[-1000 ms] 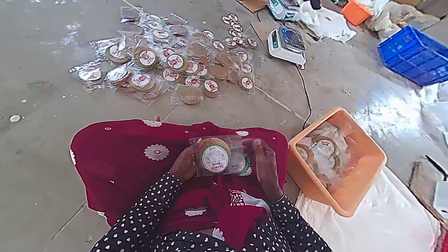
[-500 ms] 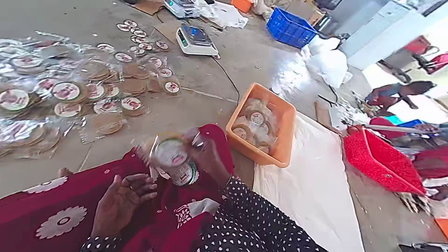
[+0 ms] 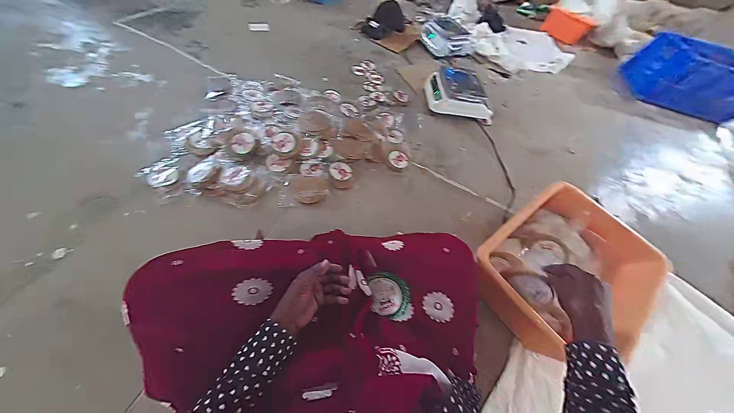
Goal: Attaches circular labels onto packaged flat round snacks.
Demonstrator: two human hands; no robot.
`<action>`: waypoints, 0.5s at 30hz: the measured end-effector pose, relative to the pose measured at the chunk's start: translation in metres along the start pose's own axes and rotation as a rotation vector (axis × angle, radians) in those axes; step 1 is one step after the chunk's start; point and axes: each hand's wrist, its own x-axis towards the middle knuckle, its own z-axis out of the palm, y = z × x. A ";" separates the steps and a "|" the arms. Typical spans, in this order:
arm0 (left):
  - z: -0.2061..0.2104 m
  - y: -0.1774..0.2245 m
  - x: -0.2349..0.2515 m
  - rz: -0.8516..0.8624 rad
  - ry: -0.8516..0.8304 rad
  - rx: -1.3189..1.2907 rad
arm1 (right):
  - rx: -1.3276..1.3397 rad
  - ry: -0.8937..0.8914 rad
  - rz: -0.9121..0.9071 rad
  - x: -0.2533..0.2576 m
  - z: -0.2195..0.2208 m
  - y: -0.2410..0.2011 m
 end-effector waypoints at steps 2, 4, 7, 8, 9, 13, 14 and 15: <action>-0.003 0.020 0.006 0.039 0.029 0.101 | 0.233 0.235 -0.416 0.032 0.026 0.012; -0.003 0.047 0.017 0.088 0.111 0.225 | 0.330 0.308 -0.559 0.033 0.035 -0.014; -0.012 0.087 0.060 0.172 0.323 0.391 | 0.425 0.273 -0.739 0.017 0.066 -0.079; -0.022 0.095 0.081 0.206 0.389 0.492 | 0.433 0.242 -0.800 0.007 0.081 -0.101; -0.035 0.101 0.101 0.226 0.446 0.641 | 0.417 0.202 -0.836 -0.003 0.098 -0.119; -0.078 0.108 0.165 0.208 0.477 1.258 | 0.234 0.109 -0.862 -0.035 0.128 -0.162; -0.084 0.106 0.178 0.196 0.467 1.374 | 0.246 0.118 -0.863 -0.034 0.129 -0.162; -0.087 0.105 0.188 0.173 0.455 1.491 | 0.254 0.133 -0.856 -0.032 0.131 -0.160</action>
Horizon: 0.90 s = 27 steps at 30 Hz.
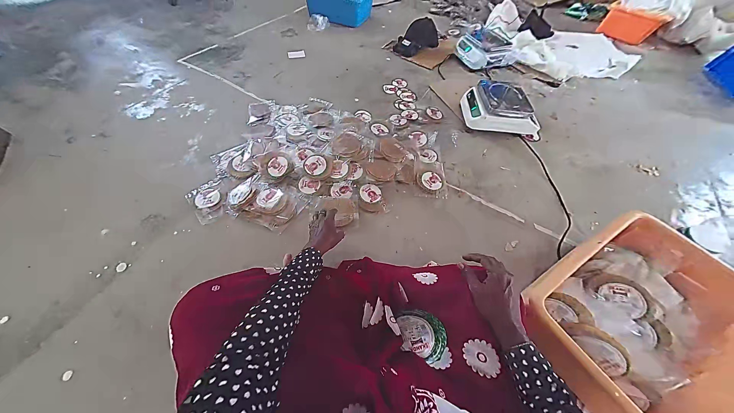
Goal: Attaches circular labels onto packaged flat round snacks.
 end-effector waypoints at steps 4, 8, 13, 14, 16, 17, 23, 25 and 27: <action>0.014 0.003 0.042 0.010 -0.066 0.250 | -0.020 0.004 0.014 0.001 0.004 0.007; 0.017 0.004 0.063 0.025 -0.143 0.288 | -0.009 -0.027 0.059 0.006 0.005 0.004; 0.000 0.010 0.026 0.210 0.018 0.019 | -0.003 -0.075 0.093 0.011 0.005 0.002; -0.033 0.041 0.015 0.043 -0.263 0.206 | -0.003 -0.080 0.090 0.012 0.004 0.000; -0.060 0.075 0.005 -0.132 -0.444 0.284 | -0.005 -0.092 0.092 0.012 0.003 -0.002; -0.063 0.079 -0.001 -0.156 -0.437 0.276 | -0.009 -0.095 0.093 0.012 0.003 -0.002; -0.026 0.051 -0.010 -0.104 -0.332 0.339 | -0.015 -0.086 0.090 0.011 0.004 0.001; 0.009 0.015 0.004 -0.050 -0.191 0.350 | -0.022 -0.094 0.101 0.011 0.005 0.002; 0.017 0.006 0.005 -0.083 -0.202 0.343 | -0.023 -0.114 0.114 0.010 0.003 0.001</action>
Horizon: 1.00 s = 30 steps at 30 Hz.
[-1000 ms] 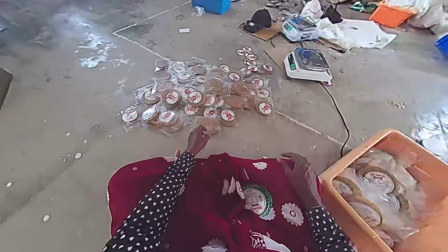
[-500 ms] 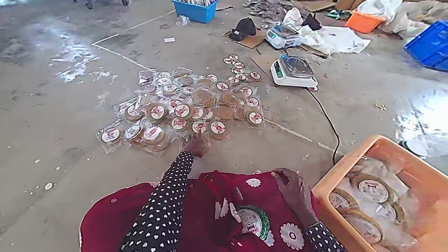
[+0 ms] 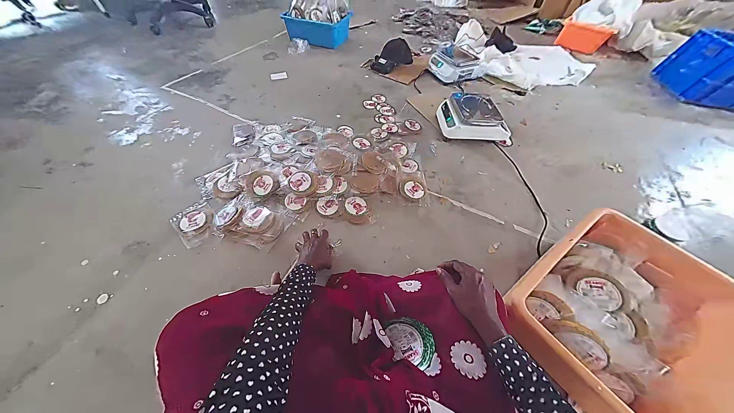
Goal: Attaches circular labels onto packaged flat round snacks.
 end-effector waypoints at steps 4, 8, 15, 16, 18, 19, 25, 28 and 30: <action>0.016 -0.018 -0.013 -0.055 0.106 -0.126 | -0.022 -0.009 -0.009 -0.003 -0.002 -0.002; 0.015 -0.011 -0.045 -0.088 0.125 -0.116 | -0.024 -0.004 -0.026 -0.009 -0.005 -0.004; 0.007 0.005 -0.062 -0.173 0.183 0.007 | 0.002 0.017 -0.035 -0.011 -0.006 -0.001; 0.003 0.006 -0.066 -0.198 0.210 -0.028 | -0.002 0.015 -0.030 -0.012 -0.006 -0.002; -0.013 0.007 -0.084 -0.218 0.349 -0.228 | 0.012 0.020 -0.028 -0.013 -0.007 -0.002; -0.019 0.005 -0.094 -0.200 0.443 -0.368 | 0.039 0.041 -0.040 -0.014 -0.007 -0.002; -0.032 0.023 -0.172 0.138 0.946 -0.818 | 0.441 0.223 -0.251 -0.037 -0.010 -0.037; -0.034 0.048 -0.206 0.278 0.977 -0.895 | 0.568 0.034 -0.349 -0.084 -0.019 -0.114; -0.036 0.068 -0.225 0.348 0.942 -0.928 | 0.563 -0.054 -0.353 -0.110 -0.019 -0.159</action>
